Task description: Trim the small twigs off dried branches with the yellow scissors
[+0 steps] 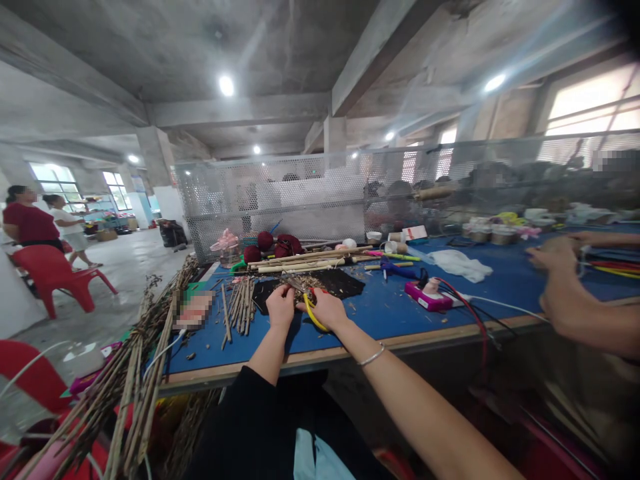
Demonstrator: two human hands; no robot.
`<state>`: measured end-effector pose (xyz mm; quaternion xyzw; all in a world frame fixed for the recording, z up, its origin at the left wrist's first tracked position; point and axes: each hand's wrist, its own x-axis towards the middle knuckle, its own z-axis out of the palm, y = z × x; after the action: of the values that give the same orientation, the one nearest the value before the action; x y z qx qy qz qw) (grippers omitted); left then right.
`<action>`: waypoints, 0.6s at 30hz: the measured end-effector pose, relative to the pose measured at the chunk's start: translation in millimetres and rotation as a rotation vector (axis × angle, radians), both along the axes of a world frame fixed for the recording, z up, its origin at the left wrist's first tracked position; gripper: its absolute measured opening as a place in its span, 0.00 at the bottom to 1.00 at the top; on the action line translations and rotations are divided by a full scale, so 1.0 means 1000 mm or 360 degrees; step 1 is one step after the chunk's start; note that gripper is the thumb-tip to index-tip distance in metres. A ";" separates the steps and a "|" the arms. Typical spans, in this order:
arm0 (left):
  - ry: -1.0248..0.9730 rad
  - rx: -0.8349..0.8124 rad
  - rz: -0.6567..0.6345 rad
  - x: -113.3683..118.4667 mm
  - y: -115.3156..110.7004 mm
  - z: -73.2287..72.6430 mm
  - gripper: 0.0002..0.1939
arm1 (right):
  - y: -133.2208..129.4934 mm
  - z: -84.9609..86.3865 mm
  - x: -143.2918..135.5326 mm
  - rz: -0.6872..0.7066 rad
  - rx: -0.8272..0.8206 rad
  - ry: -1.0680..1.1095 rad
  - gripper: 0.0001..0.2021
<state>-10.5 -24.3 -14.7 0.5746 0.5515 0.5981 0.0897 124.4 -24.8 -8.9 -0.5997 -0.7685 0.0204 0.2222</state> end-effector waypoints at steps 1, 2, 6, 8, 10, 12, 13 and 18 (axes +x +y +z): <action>-0.0038 -0.0005 -0.0052 0.000 0.000 0.000 0.13 | -0.001 0.001 0.000 0.0007 -0.0009 0.0013 0.29; -0.0064 -0.0027 -0.0100 0.001 0.000 0.000 0.14 | -0.001 0.001 0.001 0.0014 -0.0014 0.0024 0.28; -0.0139 -0.0124 -0.0204 0.001 0.002 0.000 0.15 | -0.003 0.003 0.001 0.0030 -0.0039 0.0036 0.27; -0.0228 -0.0115 -0.0249 0.001 0.002 0.000 0.15 | -0.004 0.004 0.001 0.0034 -0.0046 0.0048 0.27; -0.0317 -0.0115 -0.0291 0.002 0.001 0.001 0.15 | -0.004 0.004 0.001 0.0038 -0.0039 0.0063 0.28; -0.0365 -0.0125 -0.0320 0.003 -0.001 0.002 0.15 | -0.003 0.002 0.002 0.0051 -0.0019 0.0072 0.28; -0.0373 -0.0127 -0.0328 0.004 -0.001 0.003 0.15 | -0.002 0.002 0.002 0.0059 -0.0006 0.0074 0.28; -0.0315 -0.0075 -0.0382 0.005 -0.003 0.003 0.15 | 0.000 -0.002 0.003 0.0082 0.0045 0.0081 0.28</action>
<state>-5.5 -26.9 -11.7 0.5723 0.4813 0.6236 0.2280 127.9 -25.1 -10.5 -0.5759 -0.7779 0.0304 0.2497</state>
